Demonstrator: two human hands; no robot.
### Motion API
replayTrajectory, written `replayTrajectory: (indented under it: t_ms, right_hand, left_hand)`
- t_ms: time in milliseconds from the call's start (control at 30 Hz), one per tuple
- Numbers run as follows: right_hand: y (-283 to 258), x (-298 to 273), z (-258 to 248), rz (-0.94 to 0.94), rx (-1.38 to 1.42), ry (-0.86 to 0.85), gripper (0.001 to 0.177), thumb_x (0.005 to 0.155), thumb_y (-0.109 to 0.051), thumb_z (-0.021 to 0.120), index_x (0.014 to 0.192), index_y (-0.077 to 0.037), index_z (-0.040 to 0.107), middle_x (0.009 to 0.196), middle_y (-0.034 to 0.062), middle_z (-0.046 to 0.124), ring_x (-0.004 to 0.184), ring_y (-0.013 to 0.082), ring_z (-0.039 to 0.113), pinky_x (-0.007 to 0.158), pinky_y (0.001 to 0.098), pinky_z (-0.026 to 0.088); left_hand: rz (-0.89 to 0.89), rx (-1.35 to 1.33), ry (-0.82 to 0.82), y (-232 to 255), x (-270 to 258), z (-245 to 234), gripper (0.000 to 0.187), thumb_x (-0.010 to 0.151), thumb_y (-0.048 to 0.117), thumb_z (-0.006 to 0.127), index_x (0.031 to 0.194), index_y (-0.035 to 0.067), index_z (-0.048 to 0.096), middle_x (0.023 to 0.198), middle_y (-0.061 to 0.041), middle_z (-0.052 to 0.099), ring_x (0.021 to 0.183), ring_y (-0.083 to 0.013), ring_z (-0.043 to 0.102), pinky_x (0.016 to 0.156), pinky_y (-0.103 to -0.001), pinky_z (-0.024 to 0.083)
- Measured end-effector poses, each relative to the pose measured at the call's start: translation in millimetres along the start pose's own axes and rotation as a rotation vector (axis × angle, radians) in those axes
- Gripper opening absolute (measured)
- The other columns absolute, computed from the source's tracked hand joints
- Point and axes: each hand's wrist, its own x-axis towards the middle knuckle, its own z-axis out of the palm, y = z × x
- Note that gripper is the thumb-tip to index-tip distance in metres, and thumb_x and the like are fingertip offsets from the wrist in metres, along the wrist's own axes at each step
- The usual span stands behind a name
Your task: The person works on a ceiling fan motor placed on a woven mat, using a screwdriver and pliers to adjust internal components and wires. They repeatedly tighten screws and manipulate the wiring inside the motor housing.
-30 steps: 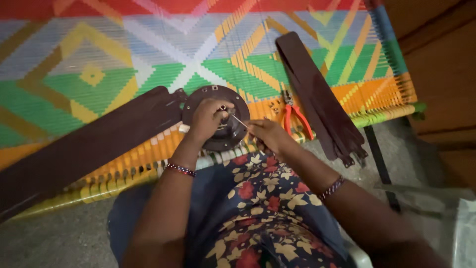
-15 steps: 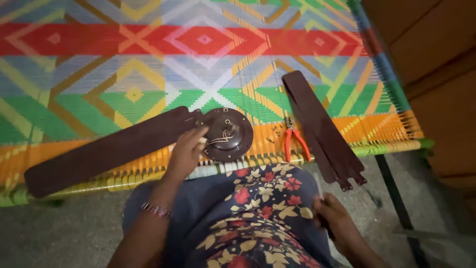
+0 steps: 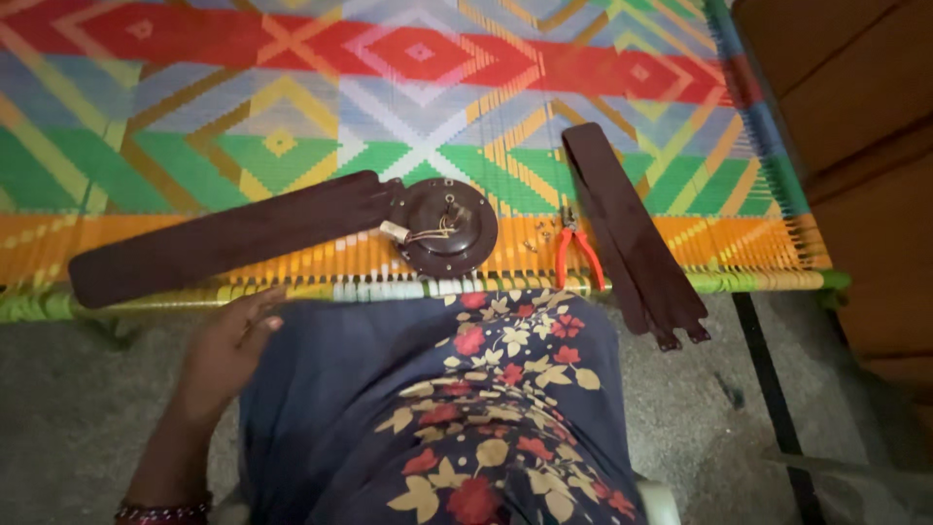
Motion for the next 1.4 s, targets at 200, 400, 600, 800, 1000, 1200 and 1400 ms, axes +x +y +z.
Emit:
replayTrajectory:
  t_ms: [200, 400, 600, 800, 1000, 1200, 1400]
  right_hand:
    - [32.7, -8.5, -9.1, 0.015, -0.011, -0.014, 0.026, 0.09, -0.031, 0.058, 0.089, -0.005, 0.061, 0.059, 0.0037, 0.052, 0.043, 0.0143, 0.041, 0.037, 0.032, 0.03]
    - [43.0, 0.4, -8.9, 0.03, -0.03, -0.06, 0.026, 0.089, -0.03, 0.057, 0.087, -0.005, 0.062, 0.058, 0.0032, 0.052, 0.043, 0.0147, 0.042, 0.036, 0.0327, 0.032]
    - [25.8, 20.2, -1.5, 0.026, -0.019, -0.099, 0.025, 0.088, -0.029, 0.057, 0.085, -0.005, 0.063, 0.058, 0.0027, 0.051, 0.042, 0.015, 0.043, 0.035, 0.0333, 0.033]
    - [4.5, 52.4, 4.4, -0.032, -0.077, -0.203, 0.024, 0.087, -0.028, 0.056, 0.083, -0.005, 0.063, 0.057, 0.0023, 0.05, 0.042, 0.0153, 0.044, 0.034, 0.034, 0.034]
    - [-82.8, 109.3, 4.7, -0.383, 0.01, -0.117, 0.027, 0.094, -0.028, 0.061, 0.092, -0.001, 0.059, 0.063, 0.0076, 0.053, 0.048, 0.0202, 0.05, 0.039, 0.0342, 0.039]
    - [-137.2, 128.5, 35.2, -0.529, 0.12, -0.258, 0.034, 0.091, -0.009, 0.065, 0.124, -0.002, 0.065, 0.096, 0.01, 0.066, 0.08, 0.0145, 0.066, 0.071, 0.0267, 0.053]
    - [-153.4, 114.7, 71.2, -0.495, 0.214, -0.188, 0.03, 0.098, -0.015, 0.067, 0.124, 0.0, 0.07, 0.093, 0.0117, 0.069, 0.077, 0.0164, 0.06, 0.068, 0.0307, 0.045]
  left_hand:
    - [-0.057, 0.258, -0.166, 32.2, 9.4, 7.4, 0.041, 0.09, 0.022, 0.069, 0.131, 0.015, 0.068, 0.128, -0.012, 0.071, 0.119, -0.0312, 0.066, 0.099, -0.041, 0.051]
    - [0.032, 0.242, -0.133, 36.8, 0.6, -11.1, 0.046, 0.09, 0.021, 0.067, 0.136, 0.012, 0.065, 0.13, -0.017, 0.069, 0.119, -0.0346, 0.064, 0.1, -0.043, 0.048]
    - [-0.469, 0.167, -0.061, 42.4, -72.8, -41.4, 0.046, 0.093, 0.016, 0.062, 0.139, 0.015, 0.063, 0.137, -0.013, 0.066, 0.122, -0.0294, 0.065, 0.102, -0.042, 0.049]
    - [-0.402, 0.331, -0.075, 52.5, -47.2, -72.7, 0.041, 0.094, 0.016, 0.064, 0.135, 0.013, 0.067, 0.135, -0.014, 0.068, 0.125, -0.0326, 0.063, 0.103, -0.044, 0.048]
    - [0.132, 0.088, -0.037, 88.4, -16.1, -8.9, 0.037, 0.09, 0.016, 0.07, 0.127, 0.013, 0.07, 0.127, -0.013, 0.071, 0.12, -0.0305, 0.067, 0.101, -0.039, 0.05]
    - [0.204, 0.113, -0.223, 123.7, 13.1, 50.4, 0.031, 0.087, 0.019, 0.071, 0.118, 0.016, 0.075, 0.115, -0.01, 0.073, 0.107, -0.0317, 0.067, 0.091, -0.041, 0.052]
    - [0.227, 0.087, -0.324, 106.4, 18.7, 77.3, 0.027, 0.087, 0.016, 0.07, 0.113, 0.017, 0.076, 0.104, -0.008, 0.073, 0.101, -0.03, 0.068, 0.088, -0.041, 0.054]
